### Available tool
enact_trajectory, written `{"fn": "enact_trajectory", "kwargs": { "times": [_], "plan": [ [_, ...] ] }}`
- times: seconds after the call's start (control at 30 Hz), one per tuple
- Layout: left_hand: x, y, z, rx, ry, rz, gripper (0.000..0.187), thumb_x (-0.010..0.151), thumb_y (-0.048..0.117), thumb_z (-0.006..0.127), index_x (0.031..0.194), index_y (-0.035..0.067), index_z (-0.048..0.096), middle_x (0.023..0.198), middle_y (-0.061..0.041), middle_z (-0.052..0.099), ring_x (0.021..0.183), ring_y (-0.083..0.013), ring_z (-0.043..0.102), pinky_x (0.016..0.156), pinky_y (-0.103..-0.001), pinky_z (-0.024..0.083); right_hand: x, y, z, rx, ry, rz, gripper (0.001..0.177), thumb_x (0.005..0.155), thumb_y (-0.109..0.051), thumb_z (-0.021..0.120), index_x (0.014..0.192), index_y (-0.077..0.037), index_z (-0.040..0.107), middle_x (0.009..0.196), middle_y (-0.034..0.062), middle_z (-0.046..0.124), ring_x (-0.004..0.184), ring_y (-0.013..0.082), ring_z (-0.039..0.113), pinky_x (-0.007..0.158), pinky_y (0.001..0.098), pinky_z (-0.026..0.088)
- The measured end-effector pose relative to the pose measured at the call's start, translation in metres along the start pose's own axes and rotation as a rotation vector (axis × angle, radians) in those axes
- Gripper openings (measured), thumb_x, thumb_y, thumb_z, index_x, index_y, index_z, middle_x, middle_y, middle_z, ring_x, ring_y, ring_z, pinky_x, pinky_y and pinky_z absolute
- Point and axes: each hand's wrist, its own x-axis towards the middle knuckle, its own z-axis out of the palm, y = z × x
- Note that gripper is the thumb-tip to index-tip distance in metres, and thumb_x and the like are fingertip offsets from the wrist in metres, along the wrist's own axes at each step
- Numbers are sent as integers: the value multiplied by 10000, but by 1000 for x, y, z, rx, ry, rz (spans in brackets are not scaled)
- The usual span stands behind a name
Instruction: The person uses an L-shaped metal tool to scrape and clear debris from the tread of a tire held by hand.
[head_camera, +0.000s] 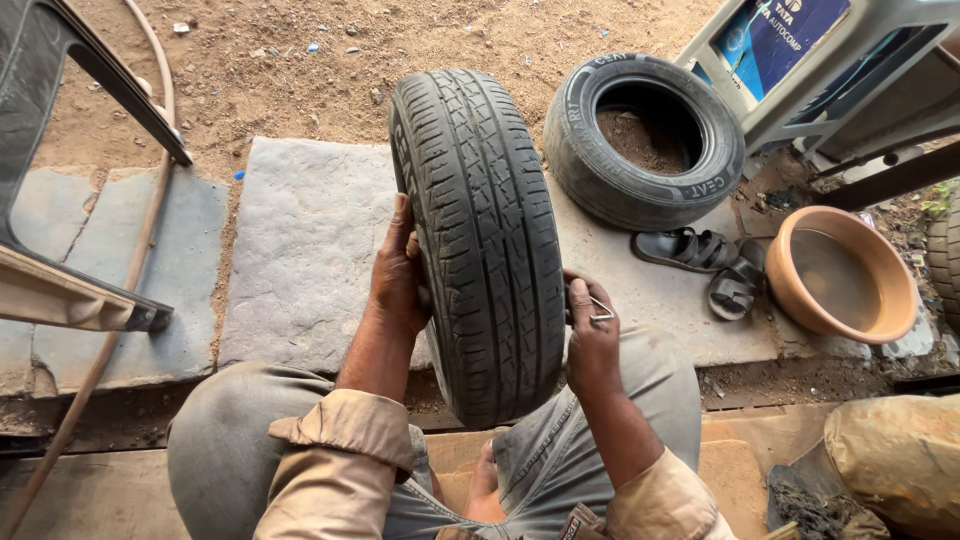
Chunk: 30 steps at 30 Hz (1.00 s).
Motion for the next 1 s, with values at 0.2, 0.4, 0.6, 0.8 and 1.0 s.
{"fn": "enact_trajectory", "kwargs": {
  "times": [0.2,0.4,0.6,0.8,1.0],
  "plan": [
    [-3,2,3,66,41,-26,673,990,618,527,1267,25,684,1047,-111,780,863,-191,758,740,-332,644,4,18,-7,143,-81,279,386,1081,-260,453,1340,-6,582,1097,136,716,959,199,690,801,304,592],
    [-7,0,6,79,94,5,693,989,625,535,1330,36,666,1066,-105,766,862,-169,753,732,-320,643,6,48,-15,264,-138,418,415,1048,-251,457,1398,-55,562,1072,157,718,850,209,715,688,329,619],
    [-5,-6,-5,105,68,21,698,987,632,521,1323,38,665,1070,-96,769,870,-164,752,720,-312,641,4,58,-22,214,-126,484,406,1041,-274,487,1336,-10,579,966,138,709,749,178,712,604,308,616],
    [-8,1,-8,-26,-95,33,653,1061,558,533,1339,-21,650,1129,-141,753,949,-204,741,780,-336,630,-7,41,-7,192,-70,425,320,1040,-213,499,1234,-12,655,857,106,704,647,162,672,533,301,574],
    [-11,7,-7,-139,-230,-24,755,1103,628,553,1323,-92,602,1177,-209,713,1031,-292,711,856,-392,623,-10,-7,6,284,-107,385,334,1074,-168,424,1160,62,650,942,170,729,704,197,712,611,315,614]
  ]
}}
